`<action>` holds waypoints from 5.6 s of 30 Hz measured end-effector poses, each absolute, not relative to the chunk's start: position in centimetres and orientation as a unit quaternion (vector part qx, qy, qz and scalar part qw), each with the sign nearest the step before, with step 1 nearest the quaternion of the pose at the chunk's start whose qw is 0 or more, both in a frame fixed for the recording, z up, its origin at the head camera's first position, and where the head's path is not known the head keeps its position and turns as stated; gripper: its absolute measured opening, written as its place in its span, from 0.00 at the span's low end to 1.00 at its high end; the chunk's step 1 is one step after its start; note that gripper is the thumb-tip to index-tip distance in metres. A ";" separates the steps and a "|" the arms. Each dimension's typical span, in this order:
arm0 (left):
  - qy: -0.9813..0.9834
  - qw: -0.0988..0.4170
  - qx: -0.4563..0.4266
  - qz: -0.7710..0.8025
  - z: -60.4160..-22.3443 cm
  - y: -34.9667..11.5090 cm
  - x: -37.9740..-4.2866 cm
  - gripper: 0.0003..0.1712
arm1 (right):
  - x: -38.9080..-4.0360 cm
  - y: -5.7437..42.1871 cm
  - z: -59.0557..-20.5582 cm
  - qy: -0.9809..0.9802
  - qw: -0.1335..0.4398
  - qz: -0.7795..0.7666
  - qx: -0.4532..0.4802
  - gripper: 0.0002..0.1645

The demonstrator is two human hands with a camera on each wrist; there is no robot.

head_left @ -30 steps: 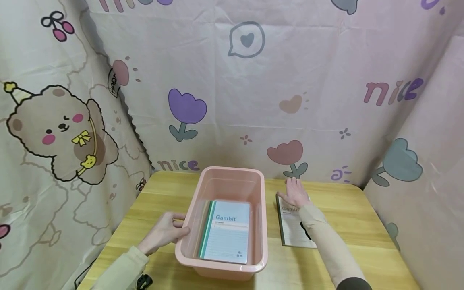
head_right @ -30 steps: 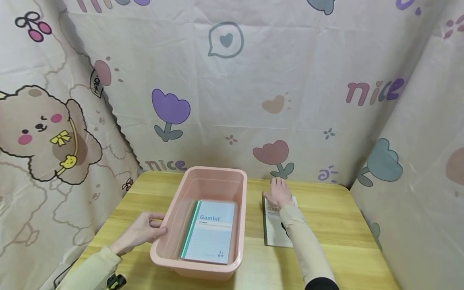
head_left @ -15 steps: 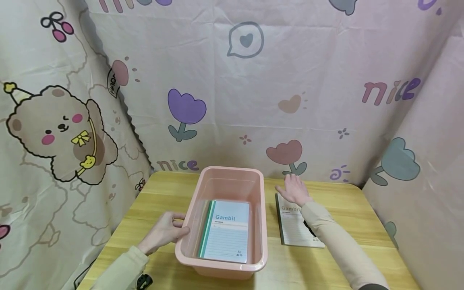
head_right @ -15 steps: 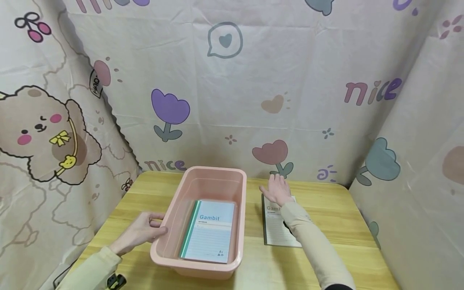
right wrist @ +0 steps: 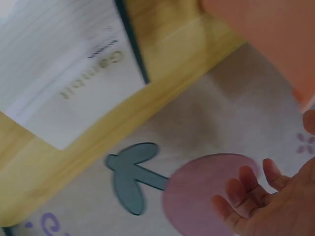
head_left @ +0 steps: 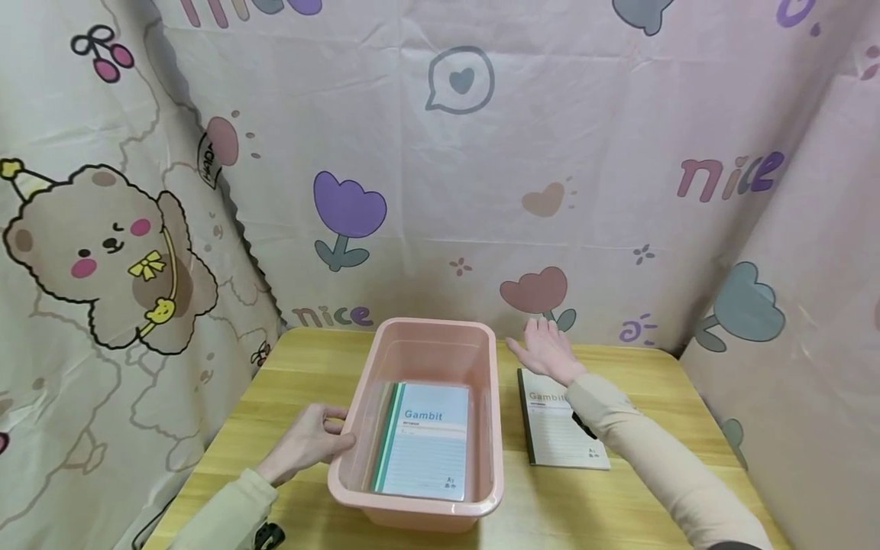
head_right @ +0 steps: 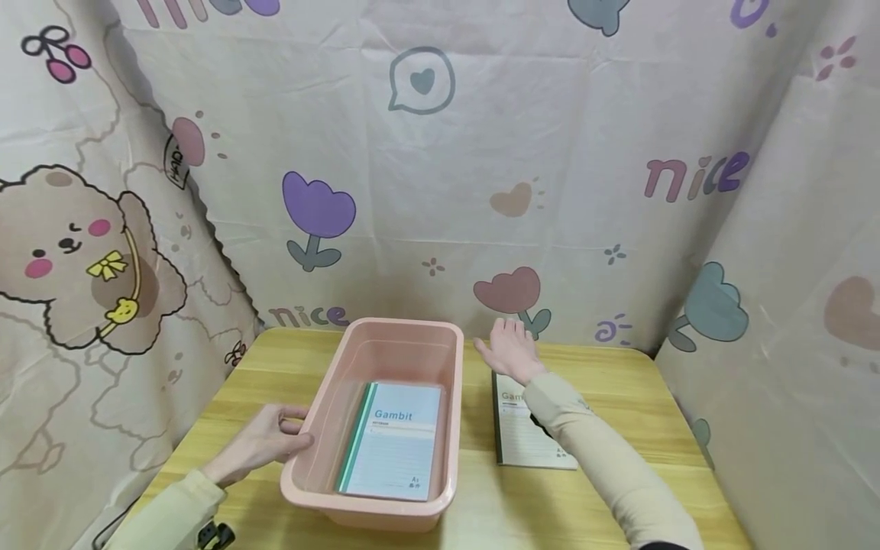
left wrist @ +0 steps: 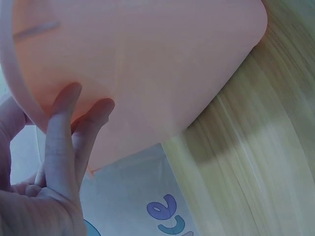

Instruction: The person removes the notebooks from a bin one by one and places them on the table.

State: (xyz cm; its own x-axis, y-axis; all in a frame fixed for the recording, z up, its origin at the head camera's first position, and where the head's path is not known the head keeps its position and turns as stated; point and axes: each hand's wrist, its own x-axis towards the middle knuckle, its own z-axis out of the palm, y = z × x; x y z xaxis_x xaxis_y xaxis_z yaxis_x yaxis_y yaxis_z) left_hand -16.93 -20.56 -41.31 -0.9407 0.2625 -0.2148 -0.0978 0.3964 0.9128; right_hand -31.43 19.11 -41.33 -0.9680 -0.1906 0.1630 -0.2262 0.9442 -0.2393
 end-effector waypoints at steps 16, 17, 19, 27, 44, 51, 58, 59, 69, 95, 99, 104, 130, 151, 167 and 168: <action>0.826 0.158 0.052 0.539 -41.5 -20.7 -16.7 0.32 | -29.0 10.2 -34.7 -0.980 0.042 0.088 0.176 0.33; 0.827 0.157 0.051 0.538 -41.5 -20.7 -16.7 0.33 | -28.8 9.6 -34.4 -0.980 0.036 0.085 0.179 0.34; 0.826 0.159 0.052 0.539 -41.5 -20.6 -16.7 0.33 | -28.5 8.4 -33.9 -0.979 0.025 0.079 0.185 0.35; 0.821 0.160 0.053 0.545 -41.5 -20.6 -16.7 0.32 | -28.1 3.9 -34.3 -0.976 -0.010 0.087 0.201 0.39; 0.824 0.158 0.049 0.542 -41.3 -20.7 -16.6 0.31 | -29.9 -1.0 -40.0 -0.980 -0.073 0.111 0.150 0.45; 0.821 0.163 0.052 0.544 -41.2 -20.6 -16.5 0.31 | -30.5 -1.3 -42.5 -0.978 -0.099 0.130 0.127 0.44; 0.823 0.163 0.044 0.542 -41.2 -20.5 -16.6 0.32 | -30.9 -1.5 -45.2 -0.981 -0.108 0.124 0.102 0.47; 0.822 0.163 0.045 0.543 -41.2 -20.5 -16.5 0.32 | -30.9 -1.6 -45.6 -0.981 -0.108 0.127 0.098 0.46; 0.816 0.163 0.052 0.552 -41.3 -20.7 -16.4 0.33 | -30.7 -1.8 -49.1 -0.980 -0.124 0.118 0.098 0.58; 0.822 0.153 0.039 0.546 -41.4 -20.4 -16.3 0.33 | -30.9 -1.8 -52.9 -0.986 -0.088 -0.026 0.137 0.61; 0.824 0.152 0.037 0.545 -41.5 -20.4 -16.3 0.33 | -30.7 -1.7 -52.7 -0.986 -0.079 -0.037 0.139 0.60; 0.821 0.154 0.042 0.548 -41.5 -20.4 -16.3 0.33 | -30.5 -1.8 -52.6 -0.986 -0.058 -0.058 0.144 0.59; 0.818 0.155 0.043 0.552 -41.5 -20.4 -16.4 0.32 | -30.6 -2.4 -52.3 -0.987 0.018 -0.046 0.156 0.60; 0.821 0.151 0.034 0.550 -41.6 -20.3 -16.3 0.33 | -31.6 -1.6 -50.4 -0.990 0.012 0.000 0.143 0.51; 0.818 0.157 0.037 0.553 -41.4 -20.3 -16.4 0.33 | -31.5 -2.1 -48.3 -0.984 0.069 -0.029 0.162 0.49; 0.818 0.158 0.036 0.552 -41.4 -20.3 -16.4 0.33 | -31.5 -2.0 -48.1 -0.984 0.068 -0.029 0.164 0.49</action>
State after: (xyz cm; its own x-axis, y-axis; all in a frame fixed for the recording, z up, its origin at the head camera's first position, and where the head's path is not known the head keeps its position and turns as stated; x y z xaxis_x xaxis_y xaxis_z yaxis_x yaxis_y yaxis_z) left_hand -16.39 -20.29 -41.40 -0.9477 0.2329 -0.2185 -0.1154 0.3880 0.9144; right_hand -31.53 -2.03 -48.15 -0.9372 -0.3258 0.1248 -0.3178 0.9448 0.0802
